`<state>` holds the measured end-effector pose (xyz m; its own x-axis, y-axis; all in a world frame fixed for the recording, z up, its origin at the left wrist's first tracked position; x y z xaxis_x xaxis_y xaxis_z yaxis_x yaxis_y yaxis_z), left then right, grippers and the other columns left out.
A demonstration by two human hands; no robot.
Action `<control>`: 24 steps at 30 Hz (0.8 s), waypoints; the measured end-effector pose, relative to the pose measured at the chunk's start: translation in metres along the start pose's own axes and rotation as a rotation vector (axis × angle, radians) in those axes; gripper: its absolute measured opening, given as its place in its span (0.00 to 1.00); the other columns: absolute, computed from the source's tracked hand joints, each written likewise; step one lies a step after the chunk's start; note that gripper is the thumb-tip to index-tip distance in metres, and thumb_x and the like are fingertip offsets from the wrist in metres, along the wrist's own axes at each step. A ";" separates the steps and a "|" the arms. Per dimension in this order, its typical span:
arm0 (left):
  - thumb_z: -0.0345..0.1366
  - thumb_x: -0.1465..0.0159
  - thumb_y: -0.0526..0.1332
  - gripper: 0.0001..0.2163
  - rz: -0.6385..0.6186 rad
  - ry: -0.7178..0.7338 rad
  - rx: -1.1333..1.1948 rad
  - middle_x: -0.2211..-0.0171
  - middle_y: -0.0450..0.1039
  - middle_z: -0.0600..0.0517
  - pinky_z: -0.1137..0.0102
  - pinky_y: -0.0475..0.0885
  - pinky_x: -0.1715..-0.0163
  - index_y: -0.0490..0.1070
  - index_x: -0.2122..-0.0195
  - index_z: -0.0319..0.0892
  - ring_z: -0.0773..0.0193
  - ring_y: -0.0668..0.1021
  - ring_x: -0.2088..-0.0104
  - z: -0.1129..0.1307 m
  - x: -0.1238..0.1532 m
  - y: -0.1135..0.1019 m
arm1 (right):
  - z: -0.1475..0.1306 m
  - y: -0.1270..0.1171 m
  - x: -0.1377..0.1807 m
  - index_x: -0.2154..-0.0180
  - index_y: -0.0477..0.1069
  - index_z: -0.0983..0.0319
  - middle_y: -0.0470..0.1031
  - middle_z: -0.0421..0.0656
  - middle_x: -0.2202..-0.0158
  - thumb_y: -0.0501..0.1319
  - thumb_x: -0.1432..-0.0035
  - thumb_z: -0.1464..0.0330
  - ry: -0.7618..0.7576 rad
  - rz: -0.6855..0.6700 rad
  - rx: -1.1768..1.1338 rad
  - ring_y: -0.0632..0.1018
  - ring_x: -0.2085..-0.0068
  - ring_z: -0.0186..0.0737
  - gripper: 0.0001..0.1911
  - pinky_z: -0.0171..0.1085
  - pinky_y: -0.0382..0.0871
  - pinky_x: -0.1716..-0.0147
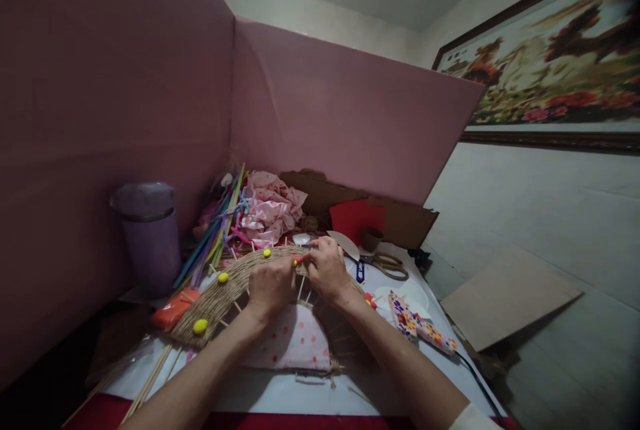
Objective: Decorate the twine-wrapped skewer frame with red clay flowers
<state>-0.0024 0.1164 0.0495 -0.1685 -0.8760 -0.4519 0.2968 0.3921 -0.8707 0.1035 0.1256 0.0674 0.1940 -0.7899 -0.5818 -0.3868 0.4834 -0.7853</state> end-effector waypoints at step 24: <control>0.36 0.36 0.47 0.13 0.004 -0.019 0.017 0.69 0.77 0.47 0.71 0.60 0.75 0.71 0.64 0.43 0.58 0.77 0.70 -0.004 0.000 -0.002 | -0.002 -0.003 -0.019 0.69 0.76 0.57 0.70 0.44 0.54 0.63 0.51 0.72 -0.147 -0.102 0.037 0.58 0.46 0.47 0.05 0.46 0.52 0.51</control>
Point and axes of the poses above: each hand's wrist, its own x-axis away from the middle knuckle, its own y-axis out of the palm, z = x × y, the point moved 8 cm from there along -x, towards the middle knuckle
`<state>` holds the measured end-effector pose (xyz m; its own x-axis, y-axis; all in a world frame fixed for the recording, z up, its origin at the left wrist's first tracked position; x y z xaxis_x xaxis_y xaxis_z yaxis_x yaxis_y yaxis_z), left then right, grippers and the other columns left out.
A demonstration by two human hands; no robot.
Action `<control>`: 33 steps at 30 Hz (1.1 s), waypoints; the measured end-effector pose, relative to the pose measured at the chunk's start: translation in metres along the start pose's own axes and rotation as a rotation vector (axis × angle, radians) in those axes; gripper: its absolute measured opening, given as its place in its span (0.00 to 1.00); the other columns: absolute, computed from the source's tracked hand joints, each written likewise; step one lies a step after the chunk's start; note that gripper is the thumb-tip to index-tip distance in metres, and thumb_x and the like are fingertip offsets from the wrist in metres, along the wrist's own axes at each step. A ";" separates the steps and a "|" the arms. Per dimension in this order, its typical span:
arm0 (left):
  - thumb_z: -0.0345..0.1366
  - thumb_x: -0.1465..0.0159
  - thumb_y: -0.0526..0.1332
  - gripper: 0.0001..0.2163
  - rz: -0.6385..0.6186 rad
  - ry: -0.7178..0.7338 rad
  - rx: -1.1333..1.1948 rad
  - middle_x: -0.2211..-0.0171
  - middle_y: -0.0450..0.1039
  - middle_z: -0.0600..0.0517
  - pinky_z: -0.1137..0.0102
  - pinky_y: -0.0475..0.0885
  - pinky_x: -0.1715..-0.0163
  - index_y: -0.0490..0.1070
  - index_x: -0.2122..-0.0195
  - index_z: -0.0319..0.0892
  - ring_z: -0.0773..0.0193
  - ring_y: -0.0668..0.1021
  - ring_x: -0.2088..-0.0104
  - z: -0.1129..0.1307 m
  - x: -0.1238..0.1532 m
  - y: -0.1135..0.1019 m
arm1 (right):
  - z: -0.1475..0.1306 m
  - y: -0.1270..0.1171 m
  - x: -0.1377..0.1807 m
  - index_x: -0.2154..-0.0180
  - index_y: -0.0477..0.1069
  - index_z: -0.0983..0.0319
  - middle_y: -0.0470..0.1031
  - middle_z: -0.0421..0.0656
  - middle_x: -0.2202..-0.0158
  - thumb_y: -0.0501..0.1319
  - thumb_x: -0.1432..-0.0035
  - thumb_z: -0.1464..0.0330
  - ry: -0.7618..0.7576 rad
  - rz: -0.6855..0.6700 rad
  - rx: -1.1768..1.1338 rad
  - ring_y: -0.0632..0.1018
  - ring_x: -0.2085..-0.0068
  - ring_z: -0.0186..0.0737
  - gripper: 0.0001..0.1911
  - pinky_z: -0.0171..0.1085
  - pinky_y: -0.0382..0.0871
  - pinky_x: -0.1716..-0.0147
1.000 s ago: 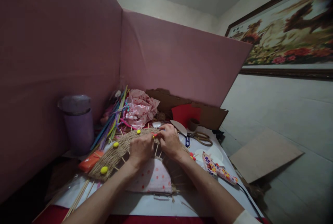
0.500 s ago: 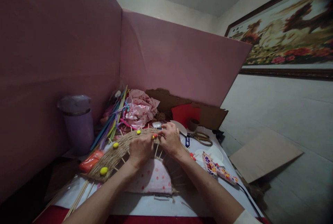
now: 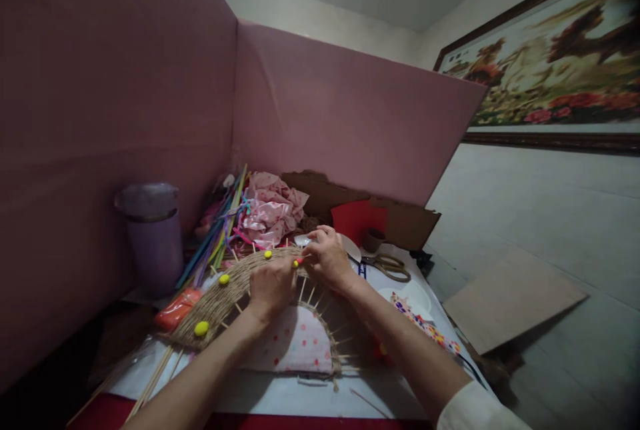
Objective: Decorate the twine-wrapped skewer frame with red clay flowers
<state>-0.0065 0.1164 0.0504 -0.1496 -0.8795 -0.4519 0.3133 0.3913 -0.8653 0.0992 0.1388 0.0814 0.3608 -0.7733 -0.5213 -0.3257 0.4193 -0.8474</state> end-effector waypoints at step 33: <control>0.36 0.37 0.47 0.12 0.030 0.020 -0.009 0.71 0.76 0.48 0.69 0.60 0.76 0.71 0.67 0.44 0.56 0.77 0.72 0.000 0.000 0.000 | -0.004 -0.002 0.009 0.68 0.76 0.59 0.74 0.43 0.60 0.63 0.48 0.68 -0.082 0.042 -0.044 0.64 0.51 0.46 0.04 0.43 0.56 0.56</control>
Point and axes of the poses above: each hand's wrist, its own x-axis away from the middle knuckle, its own y-axis out of the palm, z = x × y, the point moved 8 cm from there along -x, towards the middle knuckle
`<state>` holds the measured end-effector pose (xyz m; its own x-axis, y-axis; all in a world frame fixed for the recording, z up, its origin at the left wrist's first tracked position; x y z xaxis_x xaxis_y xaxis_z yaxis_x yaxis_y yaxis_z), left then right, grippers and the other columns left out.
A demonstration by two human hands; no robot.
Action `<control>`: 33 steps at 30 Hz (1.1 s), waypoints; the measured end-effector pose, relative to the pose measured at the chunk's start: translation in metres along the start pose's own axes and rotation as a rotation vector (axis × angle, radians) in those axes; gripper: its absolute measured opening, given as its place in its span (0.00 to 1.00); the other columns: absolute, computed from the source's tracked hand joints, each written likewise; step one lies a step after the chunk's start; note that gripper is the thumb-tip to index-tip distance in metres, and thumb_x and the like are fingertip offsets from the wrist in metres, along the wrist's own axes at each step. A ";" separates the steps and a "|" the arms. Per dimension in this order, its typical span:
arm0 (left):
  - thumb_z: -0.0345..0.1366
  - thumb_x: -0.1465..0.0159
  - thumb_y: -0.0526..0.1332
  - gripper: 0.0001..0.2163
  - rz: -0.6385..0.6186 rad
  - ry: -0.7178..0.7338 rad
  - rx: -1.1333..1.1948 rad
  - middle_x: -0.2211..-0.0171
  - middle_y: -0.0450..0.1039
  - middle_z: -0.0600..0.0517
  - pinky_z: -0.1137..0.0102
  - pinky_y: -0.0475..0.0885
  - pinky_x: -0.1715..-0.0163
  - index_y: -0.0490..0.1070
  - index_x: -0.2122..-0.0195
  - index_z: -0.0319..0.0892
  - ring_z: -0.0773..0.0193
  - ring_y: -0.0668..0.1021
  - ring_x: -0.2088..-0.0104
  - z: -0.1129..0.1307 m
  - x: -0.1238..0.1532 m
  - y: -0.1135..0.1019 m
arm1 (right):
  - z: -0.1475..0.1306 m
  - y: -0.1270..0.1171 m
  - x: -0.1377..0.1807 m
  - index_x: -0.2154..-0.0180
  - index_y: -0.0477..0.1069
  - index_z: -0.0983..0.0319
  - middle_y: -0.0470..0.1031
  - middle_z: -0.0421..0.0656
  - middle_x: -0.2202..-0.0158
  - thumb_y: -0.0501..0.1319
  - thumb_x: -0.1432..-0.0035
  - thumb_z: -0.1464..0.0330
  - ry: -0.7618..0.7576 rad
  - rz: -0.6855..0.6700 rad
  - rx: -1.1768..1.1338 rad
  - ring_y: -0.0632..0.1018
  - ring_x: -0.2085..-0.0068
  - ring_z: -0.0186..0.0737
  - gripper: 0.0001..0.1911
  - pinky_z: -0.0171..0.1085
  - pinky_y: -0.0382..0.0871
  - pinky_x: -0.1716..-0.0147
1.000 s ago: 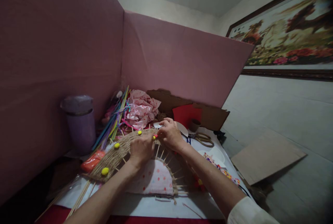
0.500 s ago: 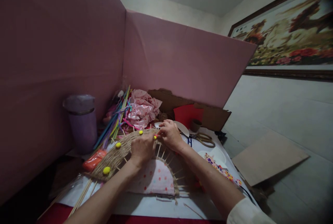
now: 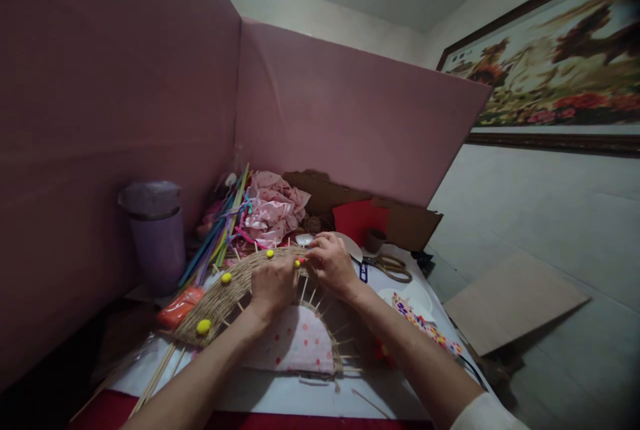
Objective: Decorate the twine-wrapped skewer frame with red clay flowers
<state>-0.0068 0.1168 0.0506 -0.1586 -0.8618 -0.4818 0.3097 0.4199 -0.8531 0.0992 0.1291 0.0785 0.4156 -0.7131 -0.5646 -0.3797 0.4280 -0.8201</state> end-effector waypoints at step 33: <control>0.36 0.37 0.48 0.12 0.003 0.000 -0.007 0.72 0.76 0.48 0.70 0.58 0.77 0.71 0.67 0.44 0.56 0.77 0.72 0.000 -0.001 -0.001 | 0.007 0.012 -0.007 0.73 0.75 0.58 0.75 0.41 0.63 0.68 0.54 0.71 -0.014 0.014 -0.092 0.65 0.54 0.44 0.04 0.42 0.56 0.56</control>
Point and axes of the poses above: each hand's wrist, its own x-axis away from the middle knuckle, its own y-axis out of the palm, z = x × y, the point moved 8 cm from there along -x, towards the middle knuckle
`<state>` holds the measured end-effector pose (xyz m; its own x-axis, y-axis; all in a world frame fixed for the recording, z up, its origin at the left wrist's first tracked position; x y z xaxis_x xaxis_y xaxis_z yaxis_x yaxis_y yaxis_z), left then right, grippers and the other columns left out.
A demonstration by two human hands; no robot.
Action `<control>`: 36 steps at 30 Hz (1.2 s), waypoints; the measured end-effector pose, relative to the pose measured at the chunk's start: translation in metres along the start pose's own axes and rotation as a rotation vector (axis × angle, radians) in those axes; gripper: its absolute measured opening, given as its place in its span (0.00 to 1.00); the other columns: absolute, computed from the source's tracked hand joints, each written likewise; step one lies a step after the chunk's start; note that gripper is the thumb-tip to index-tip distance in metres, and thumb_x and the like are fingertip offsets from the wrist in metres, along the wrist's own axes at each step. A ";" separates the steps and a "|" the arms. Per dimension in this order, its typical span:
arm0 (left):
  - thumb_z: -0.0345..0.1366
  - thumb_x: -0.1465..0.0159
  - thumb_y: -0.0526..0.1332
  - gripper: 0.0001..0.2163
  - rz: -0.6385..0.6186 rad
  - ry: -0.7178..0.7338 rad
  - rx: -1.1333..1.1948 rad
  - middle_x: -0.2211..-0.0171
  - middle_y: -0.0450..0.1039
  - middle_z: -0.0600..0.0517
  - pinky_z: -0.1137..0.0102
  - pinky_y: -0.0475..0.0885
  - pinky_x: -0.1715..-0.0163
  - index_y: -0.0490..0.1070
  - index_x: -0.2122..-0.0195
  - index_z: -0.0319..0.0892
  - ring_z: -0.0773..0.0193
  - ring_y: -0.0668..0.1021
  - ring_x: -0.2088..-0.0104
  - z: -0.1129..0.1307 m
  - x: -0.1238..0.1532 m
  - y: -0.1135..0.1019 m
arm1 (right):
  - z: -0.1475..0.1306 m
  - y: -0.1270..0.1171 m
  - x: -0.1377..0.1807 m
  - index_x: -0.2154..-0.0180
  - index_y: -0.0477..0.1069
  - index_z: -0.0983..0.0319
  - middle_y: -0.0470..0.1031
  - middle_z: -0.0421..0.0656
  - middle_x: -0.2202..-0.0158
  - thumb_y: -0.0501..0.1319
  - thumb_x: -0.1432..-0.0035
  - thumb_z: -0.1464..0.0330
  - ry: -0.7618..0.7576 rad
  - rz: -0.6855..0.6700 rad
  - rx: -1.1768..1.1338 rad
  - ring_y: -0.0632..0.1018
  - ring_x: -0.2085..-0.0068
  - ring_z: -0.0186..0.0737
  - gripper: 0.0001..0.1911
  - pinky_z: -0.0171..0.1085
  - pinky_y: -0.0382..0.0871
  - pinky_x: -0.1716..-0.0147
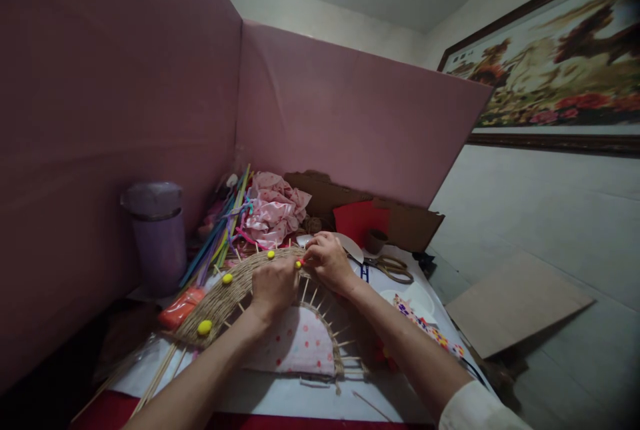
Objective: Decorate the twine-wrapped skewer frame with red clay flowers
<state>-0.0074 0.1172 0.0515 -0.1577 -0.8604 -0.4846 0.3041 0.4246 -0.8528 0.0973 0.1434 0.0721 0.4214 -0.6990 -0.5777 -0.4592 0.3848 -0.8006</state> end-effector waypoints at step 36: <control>0.36 0.35 0.47 0.14 0.050 -0.091 0.100 0.69 0.77 0.47 0.70 0.59 0.74 0.68 0.54 0.44 0.59 0.77 0.71 -0.006 -0.002 -0.009 | -0.016 -0.012 0.033 0.61 0.76 0.55 0.71 0.44 0.52 0.56 0.46 0.76 0.158 0.047 0.091 0.60 0.47 0.47 0.15 0.46 0.54 0.51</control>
<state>-0.0156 0.1164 0.0589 -0.0560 -0.8629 -0.5022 0.4026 0.4408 -0.8023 0.1044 0.1064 0.0649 0.2699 -0.7622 -0.5884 -0.3995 0.4674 -0.7886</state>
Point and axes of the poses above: each hand's wrist, its own x-axis away from the middle knuckle, its own y-axis out of the palm, z = x × y, the point moved 8 cm from there along -x, towards the middle knuckle
